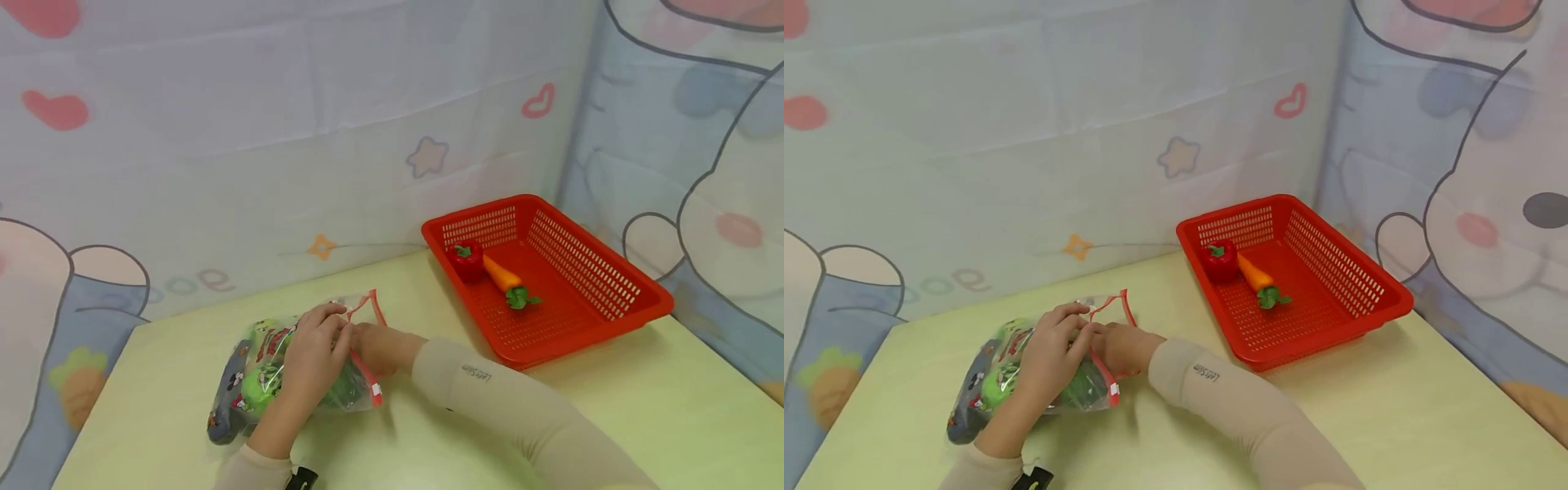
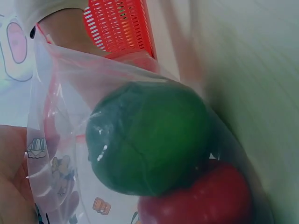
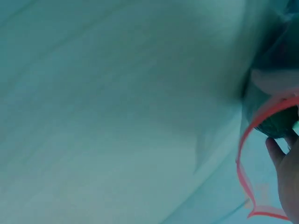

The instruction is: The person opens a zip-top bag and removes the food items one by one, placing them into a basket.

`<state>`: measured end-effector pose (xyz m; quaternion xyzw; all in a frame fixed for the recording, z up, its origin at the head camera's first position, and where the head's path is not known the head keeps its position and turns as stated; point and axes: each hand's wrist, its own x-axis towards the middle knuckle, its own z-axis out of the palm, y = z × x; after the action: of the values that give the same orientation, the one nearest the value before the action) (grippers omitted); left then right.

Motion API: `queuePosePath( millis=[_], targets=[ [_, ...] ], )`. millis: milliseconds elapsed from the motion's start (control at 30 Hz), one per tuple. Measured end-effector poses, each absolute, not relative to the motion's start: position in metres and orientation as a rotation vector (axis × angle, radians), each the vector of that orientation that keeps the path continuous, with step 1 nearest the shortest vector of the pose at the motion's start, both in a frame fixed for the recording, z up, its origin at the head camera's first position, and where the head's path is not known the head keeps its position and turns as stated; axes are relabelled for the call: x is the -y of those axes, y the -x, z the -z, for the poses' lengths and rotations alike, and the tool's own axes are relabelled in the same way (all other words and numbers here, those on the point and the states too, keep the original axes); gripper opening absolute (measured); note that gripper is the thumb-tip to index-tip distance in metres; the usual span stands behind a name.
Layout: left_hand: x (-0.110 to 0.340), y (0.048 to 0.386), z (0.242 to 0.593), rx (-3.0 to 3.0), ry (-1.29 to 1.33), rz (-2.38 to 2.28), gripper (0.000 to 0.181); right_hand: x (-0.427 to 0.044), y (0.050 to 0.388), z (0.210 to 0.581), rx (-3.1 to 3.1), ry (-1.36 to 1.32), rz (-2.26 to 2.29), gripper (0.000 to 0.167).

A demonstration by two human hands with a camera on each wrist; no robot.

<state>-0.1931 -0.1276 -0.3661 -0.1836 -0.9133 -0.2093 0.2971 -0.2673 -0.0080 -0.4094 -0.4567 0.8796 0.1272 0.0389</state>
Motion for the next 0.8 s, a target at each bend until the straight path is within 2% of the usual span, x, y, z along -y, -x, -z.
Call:
queuePosePath(
  millis=[200,433,633,800],
  targets=[
    [0.129,0.191,0.365,2.395,0.521,0.56,0.013,0.009,0.271,0.417,-2.737,1.372,-0.392,0.064],
    [0.129,0.195,0.364,2.417,0.534,0.58,0.016,-0.003,0.276,0.406,-2.757,1.385,-0.17,0.058],
    [0.129,0.197,0.362,2.433,0.526,0.584,0.017,-0.021,0.273,0.391,-2.789,1.413,-0.038,0.061],
    [0.13,0.194,0.365,2.467,0.509,0.582,0.016,-0.046,0.25,0.361,-2.805,1.414,0.01,0.058]
  ],
)
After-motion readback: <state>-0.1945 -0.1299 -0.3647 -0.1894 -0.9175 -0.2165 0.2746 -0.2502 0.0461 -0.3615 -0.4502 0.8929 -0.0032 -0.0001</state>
